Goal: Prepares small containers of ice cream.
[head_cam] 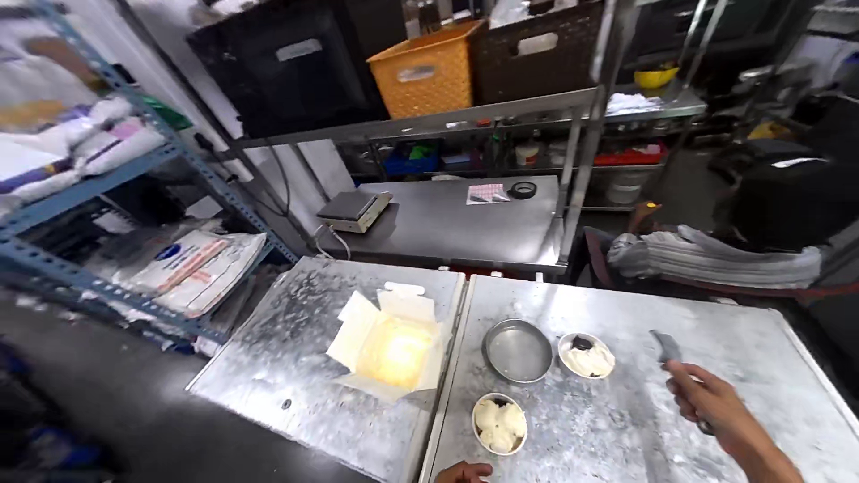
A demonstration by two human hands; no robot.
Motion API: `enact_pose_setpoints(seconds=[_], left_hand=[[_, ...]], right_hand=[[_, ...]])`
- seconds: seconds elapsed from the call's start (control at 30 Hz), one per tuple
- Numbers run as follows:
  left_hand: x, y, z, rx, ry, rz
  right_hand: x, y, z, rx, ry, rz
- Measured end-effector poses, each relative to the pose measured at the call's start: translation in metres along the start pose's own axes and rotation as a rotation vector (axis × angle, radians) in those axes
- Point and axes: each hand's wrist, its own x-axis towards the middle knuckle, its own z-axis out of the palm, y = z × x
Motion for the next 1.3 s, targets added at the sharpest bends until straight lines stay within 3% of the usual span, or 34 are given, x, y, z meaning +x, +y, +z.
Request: enact_pose_setpoints(seconds=[0.1,0.17,0.33,0.47,0.57,0.73,0.8,0.87,0.93,1.03,1.17,1.3], left_hand=[[-0.022,0.009,-0.028,-0.053,0.242,-0.066],[-0.032,0.023,-0.052,-0.086,0.408,-0.104],[-0.05,0.057,-0.12,-0.111,0.689,-0.04],[-0.041,0.093,-0.168,-0.049,0.838,0.064],[-0.014,0.102,-0.205,-0.045,0.79,0.132],[0.048,0.1,-0.258,-0.097,0.335,0.007],[0.06,0.101,-0.257,-0.085,0.245,-0.066],[0.061,0.094,-0.243,-0.112,0.182,-0.167],[0.055,0.074,-0.224,-0.128,0.156,-0.198],[0.039,0.056,-0.189,-0.2,0.272,-0.23],[0.047,0.048,-0.171,-0.329,0.43,-0.279],[0.049,0.034,-0.169,-0.379,0.39,-0.403]], right_hand=[[0.002,-0.021,0.012,0.376,0.0,-0.04],[0.0,-0.029,0.043,0.455,-0.067,-0.071],[-0.03,-0.053,0.158,0.223,-0.349,-0.13],[-0.068,-0.107,0.21,0.104,-0.571,-0.273],[-0.094,-0.161,0.223,-0.059,-0.616,-0.382],[-0.11,-0.213,0.265,-0.351,-0.567,-0.636],[-0.113,-0.218,0.292,-0.434,-0.491,-0.699],[-0.122,-0.221,0.316,-0.499,-0.499,-0.612],[-0.129,-0.219,0.339,-0.502,-0.602,-0.326],[-0.128,-0.201,0.372,-0.546,-0.727,0.083],[-0.125,-0.192,0.414,-1.063,-0.642,0.111],[-0.131,-0.188,0.459,-1.355,-0.459,0.062]])
